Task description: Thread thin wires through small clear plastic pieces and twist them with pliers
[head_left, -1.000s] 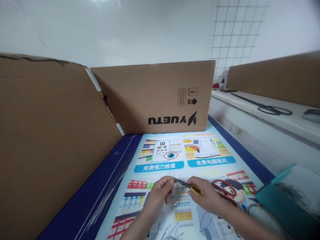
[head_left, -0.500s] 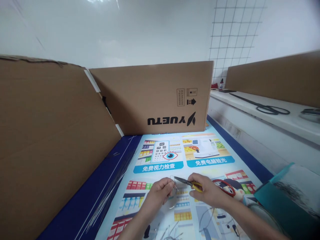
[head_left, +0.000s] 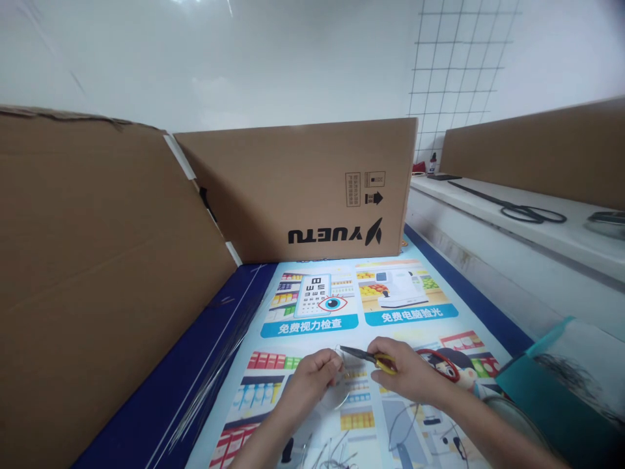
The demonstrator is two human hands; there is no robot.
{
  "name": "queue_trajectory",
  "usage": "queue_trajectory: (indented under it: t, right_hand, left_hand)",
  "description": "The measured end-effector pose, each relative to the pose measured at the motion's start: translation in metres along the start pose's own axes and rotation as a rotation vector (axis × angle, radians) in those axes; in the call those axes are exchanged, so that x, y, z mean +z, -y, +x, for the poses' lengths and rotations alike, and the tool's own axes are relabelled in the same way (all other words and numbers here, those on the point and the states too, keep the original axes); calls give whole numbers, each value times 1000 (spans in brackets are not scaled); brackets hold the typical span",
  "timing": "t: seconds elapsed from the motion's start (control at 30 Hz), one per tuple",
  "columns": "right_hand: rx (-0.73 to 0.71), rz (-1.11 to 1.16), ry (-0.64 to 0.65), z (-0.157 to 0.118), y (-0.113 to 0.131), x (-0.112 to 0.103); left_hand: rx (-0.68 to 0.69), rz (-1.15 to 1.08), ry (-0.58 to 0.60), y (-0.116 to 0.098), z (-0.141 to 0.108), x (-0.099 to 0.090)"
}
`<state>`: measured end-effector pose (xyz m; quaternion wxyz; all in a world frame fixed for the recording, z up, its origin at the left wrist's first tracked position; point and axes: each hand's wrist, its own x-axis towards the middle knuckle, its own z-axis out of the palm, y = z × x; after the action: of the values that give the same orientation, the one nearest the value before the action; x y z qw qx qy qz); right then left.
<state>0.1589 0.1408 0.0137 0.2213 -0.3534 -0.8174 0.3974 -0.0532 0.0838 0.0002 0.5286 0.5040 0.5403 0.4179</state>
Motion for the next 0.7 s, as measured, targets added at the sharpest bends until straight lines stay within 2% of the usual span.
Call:
queue_trajectory:
  t: [0.7]
  right_hand:
    - [9, -7, 0, 0, -1, 0]
  left_hand:
    - [21, 25, 35, 3, 0, -3]
